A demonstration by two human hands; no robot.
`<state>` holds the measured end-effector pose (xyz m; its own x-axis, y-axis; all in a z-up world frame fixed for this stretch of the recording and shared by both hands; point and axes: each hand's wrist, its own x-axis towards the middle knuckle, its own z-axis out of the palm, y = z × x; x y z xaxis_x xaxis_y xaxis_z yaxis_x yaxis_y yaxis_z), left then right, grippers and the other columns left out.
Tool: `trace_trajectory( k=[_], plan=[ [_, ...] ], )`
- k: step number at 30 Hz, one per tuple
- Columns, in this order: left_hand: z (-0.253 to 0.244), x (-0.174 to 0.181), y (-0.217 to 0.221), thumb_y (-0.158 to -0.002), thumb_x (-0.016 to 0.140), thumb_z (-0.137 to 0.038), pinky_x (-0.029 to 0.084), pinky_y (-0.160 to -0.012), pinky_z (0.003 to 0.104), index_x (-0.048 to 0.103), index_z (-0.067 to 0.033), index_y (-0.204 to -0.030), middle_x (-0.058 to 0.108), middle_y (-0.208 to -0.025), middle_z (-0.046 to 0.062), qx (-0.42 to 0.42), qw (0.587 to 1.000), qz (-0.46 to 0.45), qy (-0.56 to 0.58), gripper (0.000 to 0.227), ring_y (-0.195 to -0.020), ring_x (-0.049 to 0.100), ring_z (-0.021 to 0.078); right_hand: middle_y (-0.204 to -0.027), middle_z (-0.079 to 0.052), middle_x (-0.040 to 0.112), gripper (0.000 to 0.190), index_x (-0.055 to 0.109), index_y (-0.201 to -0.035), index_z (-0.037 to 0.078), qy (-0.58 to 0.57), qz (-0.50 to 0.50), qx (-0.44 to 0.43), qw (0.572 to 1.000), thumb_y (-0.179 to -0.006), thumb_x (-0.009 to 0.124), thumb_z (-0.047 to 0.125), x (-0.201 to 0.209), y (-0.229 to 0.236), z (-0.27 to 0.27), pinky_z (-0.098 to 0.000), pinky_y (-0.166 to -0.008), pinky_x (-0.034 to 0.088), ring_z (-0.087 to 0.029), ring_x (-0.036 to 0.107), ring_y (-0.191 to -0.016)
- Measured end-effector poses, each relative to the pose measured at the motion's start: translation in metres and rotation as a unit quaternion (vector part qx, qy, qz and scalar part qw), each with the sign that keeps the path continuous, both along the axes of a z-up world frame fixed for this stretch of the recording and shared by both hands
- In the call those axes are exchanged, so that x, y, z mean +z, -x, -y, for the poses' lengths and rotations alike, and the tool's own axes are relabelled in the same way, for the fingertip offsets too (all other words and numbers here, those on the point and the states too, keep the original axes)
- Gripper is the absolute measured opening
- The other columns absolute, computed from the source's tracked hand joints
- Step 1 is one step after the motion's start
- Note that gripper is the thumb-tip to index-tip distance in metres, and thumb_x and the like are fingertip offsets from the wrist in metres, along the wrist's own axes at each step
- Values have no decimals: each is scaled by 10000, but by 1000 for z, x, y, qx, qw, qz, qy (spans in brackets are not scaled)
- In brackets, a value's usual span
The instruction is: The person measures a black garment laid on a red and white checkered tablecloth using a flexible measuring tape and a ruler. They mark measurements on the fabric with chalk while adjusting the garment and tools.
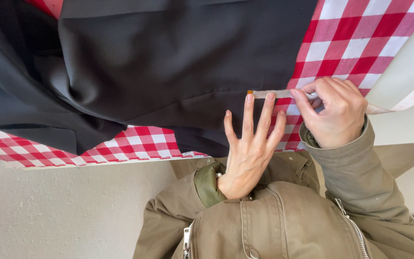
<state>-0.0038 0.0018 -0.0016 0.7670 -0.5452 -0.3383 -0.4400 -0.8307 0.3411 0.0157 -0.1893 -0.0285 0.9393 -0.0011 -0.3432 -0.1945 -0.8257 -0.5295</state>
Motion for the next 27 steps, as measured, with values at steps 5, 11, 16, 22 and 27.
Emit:
trace_trajectory(
  k=[5,11,16,22,27],
  plan=[
    [-1,0,-1,-1014,637,-173,318,-1183,689,547,-166,-1487,317,-1710,138,-2,1000,-1,4,481,-1571,329,418,-686,-24,639,286,661,-830,59,2,-1,1,1000,-1012,876,106,-1,-1,1,-321,-686,438,-175,624,-628],
    [-2,-1,-1,-1032,636,-174,329,-1178,689,550,-163,-1482,316,-1712,141,3,1000,-2,14,458,-1572,327,417,-701,-32,649,294,656,-829,55,2,-2,3,1000,-1018,875,106,-1,0,1,-318,-687,438,-177,630,-632],
    [-4,-3,2,-1019,636,-179,328,-1179,685,548,-164,-1480,321,-1707,130,8,1000,-5,19,470,-1572,323,402,-701,-33,647,297,657,-831,52,2,-5,3,1000,-1018,879,114,1,0,1,-323,-687,438,-181,630,-641],
    [-5,-5,-1,-1048,639,-185,174,-1214,782,496,-88,-1573,300,-1701,156,22,996,-9,91,553,-1583,290,415,-838,-94,681,210,701,-929,15,-48,1,-53,997,-1044,870,62,6,-5,-1,-304,-680,488,-204,651,-741],
    [-1,-19,-8,-1120,641,-212,111,-1246,784,439,-101,-1628,294,-1724,106,30,997,-9,76,559,-1619,268,357,-862,-95,696,162,718,-952,3,-18,29,-25,999,-1030,858,25,-2,-12,8,-307,-675,503,-202,660,-756]
  ],
)
